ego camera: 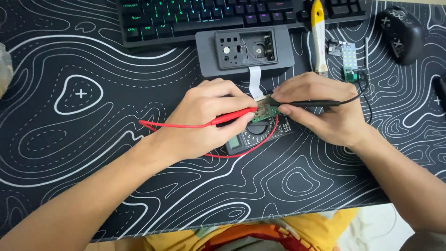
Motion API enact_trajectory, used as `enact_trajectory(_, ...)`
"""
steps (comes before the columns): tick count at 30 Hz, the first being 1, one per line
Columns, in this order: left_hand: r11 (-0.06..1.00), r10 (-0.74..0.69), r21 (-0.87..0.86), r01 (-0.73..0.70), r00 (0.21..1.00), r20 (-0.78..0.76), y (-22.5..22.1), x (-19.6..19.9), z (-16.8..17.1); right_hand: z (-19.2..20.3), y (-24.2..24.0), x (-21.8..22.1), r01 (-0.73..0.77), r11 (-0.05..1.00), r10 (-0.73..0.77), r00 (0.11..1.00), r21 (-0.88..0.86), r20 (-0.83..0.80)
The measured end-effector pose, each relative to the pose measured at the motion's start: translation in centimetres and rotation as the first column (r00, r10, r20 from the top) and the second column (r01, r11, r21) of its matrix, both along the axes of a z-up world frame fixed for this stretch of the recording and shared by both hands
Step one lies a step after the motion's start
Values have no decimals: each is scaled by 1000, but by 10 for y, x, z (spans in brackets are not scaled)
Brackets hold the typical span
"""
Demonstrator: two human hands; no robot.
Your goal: Testing and inspecting a small circuit board using multimeter probes on a repair bench.
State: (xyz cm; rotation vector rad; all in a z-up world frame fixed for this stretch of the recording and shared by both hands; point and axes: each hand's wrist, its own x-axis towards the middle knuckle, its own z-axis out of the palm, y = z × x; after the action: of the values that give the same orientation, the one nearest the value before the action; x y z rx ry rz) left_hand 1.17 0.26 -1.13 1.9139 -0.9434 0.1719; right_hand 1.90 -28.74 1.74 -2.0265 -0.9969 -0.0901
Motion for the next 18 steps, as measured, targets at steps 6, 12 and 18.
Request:
enact_trajectory(6,1000,-23,-5,23,997,-77,3,2,6,3,2,2,3,1000,-3,998,-4,-56)
enact_trajectory(12,999,7,-34,-9,998,-61,-2,0,4,-3,0,7,-27,999,29,998,28,-56)
enact_trajectory(18,1000,9,-25,-10,998,-63,-1,-1,6,-12,1,7,9,998,-5,998,58,-70)
